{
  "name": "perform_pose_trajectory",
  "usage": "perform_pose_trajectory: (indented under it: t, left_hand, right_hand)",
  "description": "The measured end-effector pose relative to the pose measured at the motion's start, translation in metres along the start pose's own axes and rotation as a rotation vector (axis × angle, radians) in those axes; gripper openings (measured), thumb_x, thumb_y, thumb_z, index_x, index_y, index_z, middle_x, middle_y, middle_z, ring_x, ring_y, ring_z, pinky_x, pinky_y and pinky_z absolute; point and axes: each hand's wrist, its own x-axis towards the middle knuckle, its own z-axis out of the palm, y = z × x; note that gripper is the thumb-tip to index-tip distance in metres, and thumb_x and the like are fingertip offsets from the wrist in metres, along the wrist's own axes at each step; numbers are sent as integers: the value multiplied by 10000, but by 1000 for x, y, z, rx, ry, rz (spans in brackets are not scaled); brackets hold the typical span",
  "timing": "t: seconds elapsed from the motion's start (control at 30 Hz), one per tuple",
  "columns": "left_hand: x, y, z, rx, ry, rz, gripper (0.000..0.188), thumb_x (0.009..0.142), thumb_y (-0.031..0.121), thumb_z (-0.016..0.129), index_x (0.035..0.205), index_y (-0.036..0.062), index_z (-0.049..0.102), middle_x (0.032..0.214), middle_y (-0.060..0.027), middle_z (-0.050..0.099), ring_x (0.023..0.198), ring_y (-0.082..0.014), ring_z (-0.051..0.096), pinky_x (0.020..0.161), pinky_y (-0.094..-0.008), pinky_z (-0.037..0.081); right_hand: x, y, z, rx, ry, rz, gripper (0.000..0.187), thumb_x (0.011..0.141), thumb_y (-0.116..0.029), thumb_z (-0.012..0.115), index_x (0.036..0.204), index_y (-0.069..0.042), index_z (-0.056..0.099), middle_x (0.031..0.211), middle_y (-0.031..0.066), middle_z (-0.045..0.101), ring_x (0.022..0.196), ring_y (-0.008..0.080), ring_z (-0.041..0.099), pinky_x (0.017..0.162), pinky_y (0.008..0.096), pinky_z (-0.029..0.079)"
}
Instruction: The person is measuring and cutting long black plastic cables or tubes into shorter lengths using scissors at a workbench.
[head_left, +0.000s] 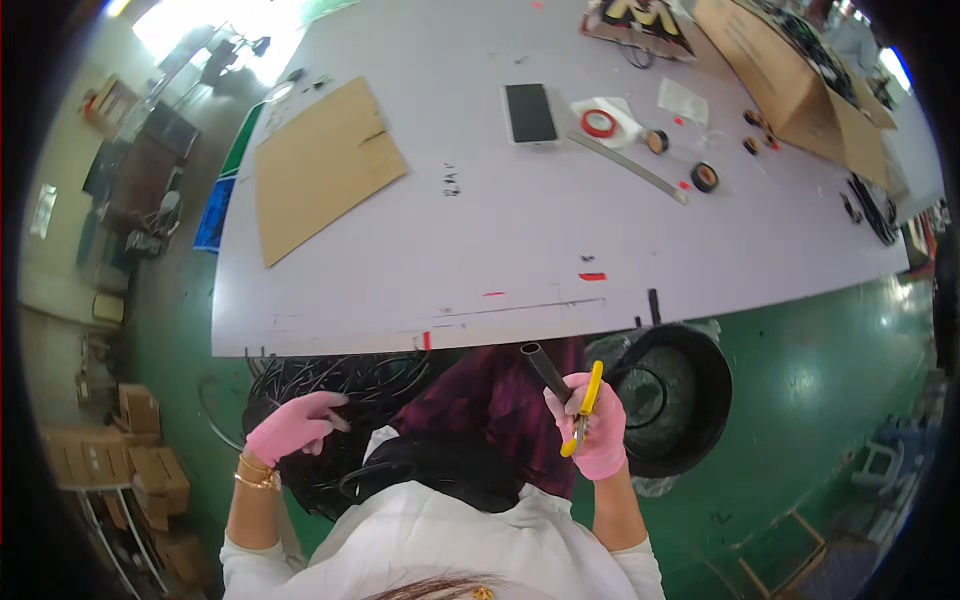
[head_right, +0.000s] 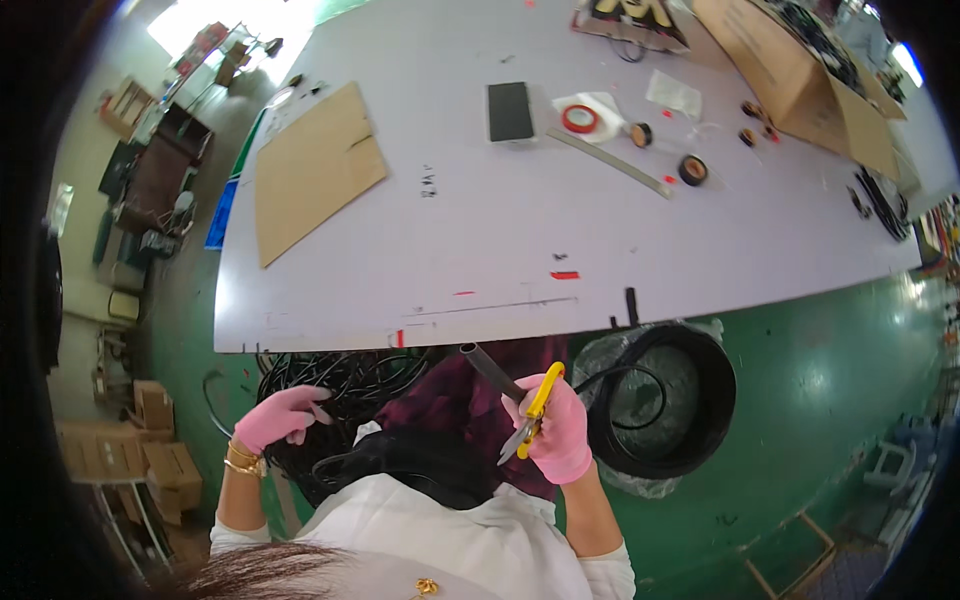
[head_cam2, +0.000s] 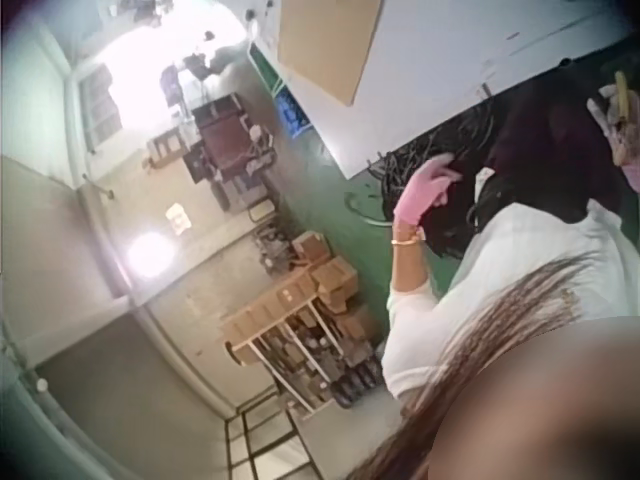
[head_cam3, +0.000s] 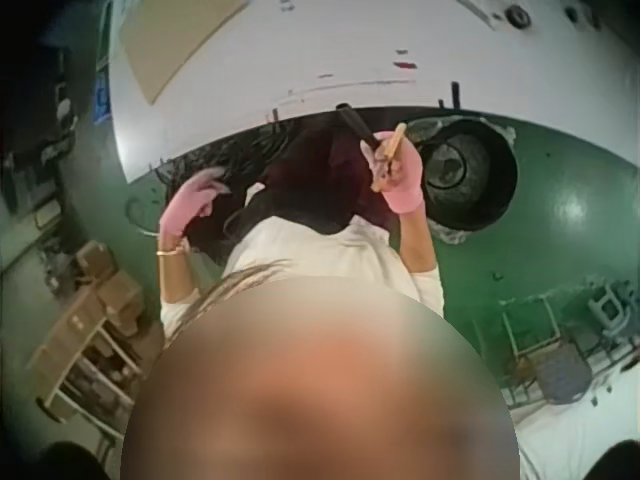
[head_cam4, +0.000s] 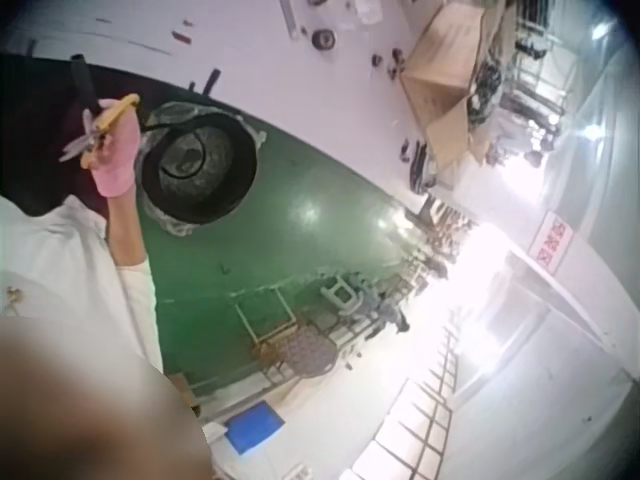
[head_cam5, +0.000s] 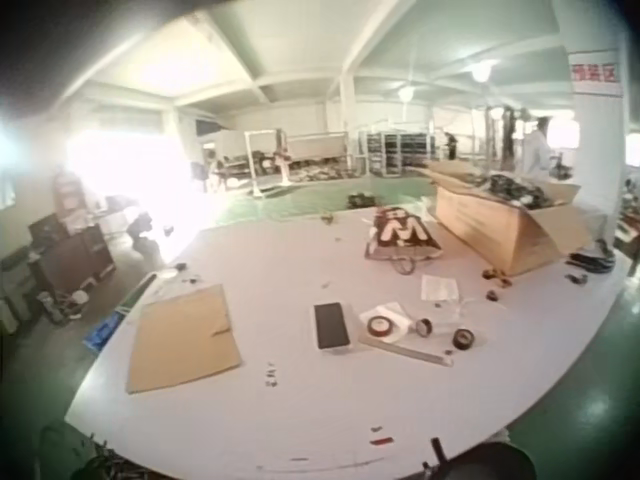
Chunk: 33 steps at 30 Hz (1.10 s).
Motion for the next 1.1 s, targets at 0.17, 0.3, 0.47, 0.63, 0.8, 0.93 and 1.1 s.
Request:
perform_pose_trajectory:
  t: [0.17, 0.3, 0.47, 0.63, 0.8, 0.93, 1.1]
  left_hand:
    - [14, -7, 21, 469, 406, 537, 378, 845, -7, 596, 1222, -20, 590, 1063, -100, 637, 928, -146, 617, 839, -266, 495]
    - [47, 46, 77, -217, -74, 731, 425, 826, -79, 529, 1245, -20, 562, 918, -19, 660, 699, -72, 537, 647, -227, 467]
    - [41, 66, 38, -561, -7, 645, 140, 942, 68, 485, 930, -1, 606, 876, -58, 643, 588, -80, 507, 523, -213, 405]
    - [36, 26, -78, -905, 487, 961, 257, 1005, 231, 476, 926, 24, 606, 760, 9, 539, 539, -24, 415, 464, -177, 309]
    - [33, -48, -185, -1332, 724, 1164, 199, 960, 185, 582, 1005, -6, 616, 857, -45, 629, 558, -14, 459, 486, -145, 392]
    - [49, -95, -219, -938, 1366, 850, 265, 885, 147, 662, 1074, -31, 604, 890, -71, 643, 622, -71, 528, 549, -208, 451]
    - [71, -98, -225, 683, 2090, 226, 344, 729, 109, 715, 1067, 97, 648, 1004, -94, 593, 976, -265, 557, 890, -385, 440]
  right_hand:
    - [20, -13, 40, -229, -226, -70, 230, 826, -152, 716, 843, -16, 530, 878, 93, 586, 604, 156, 527, 574, 283, 461]
    - [27, -21, 78, -559, -299, -342, 297, 740, 76, 733, 827, -63, 486, 869, 68, 591, 620, 146, 532, 593, 265, 454]
    - [31, -34, 113, -150, -173, -139, 376, 752, 108, 706, 989, -28, 448, 942, 117, 618, 762, 164, 611, 682, 276, 495]
    - [43, -42, 116, -411, -214, 99, 301, 753, 71, 688, 987, -11, 516, 806, 71, 612, 676, 120, 579, 648, 236, 478]
    - [87, -37, 120, -630, -372, -248, 181, 813, 10, 669, 947, 22, 549, 716, 52, 577, 583, 120, 553, 538, 244, 446]
    - [128, -35, 153, -830, -626, -303, 150, 820, 7, 652, 934, 15, 556, 677, 44, 599, 541, 90, 526, 501, 224, 415]
    - [157, -28, 191, -826, -699, 142, 98, 833, 18, 608, 901, 11, 537, 703, 69, 618, 537, 91, 534, 493, 228, 428]
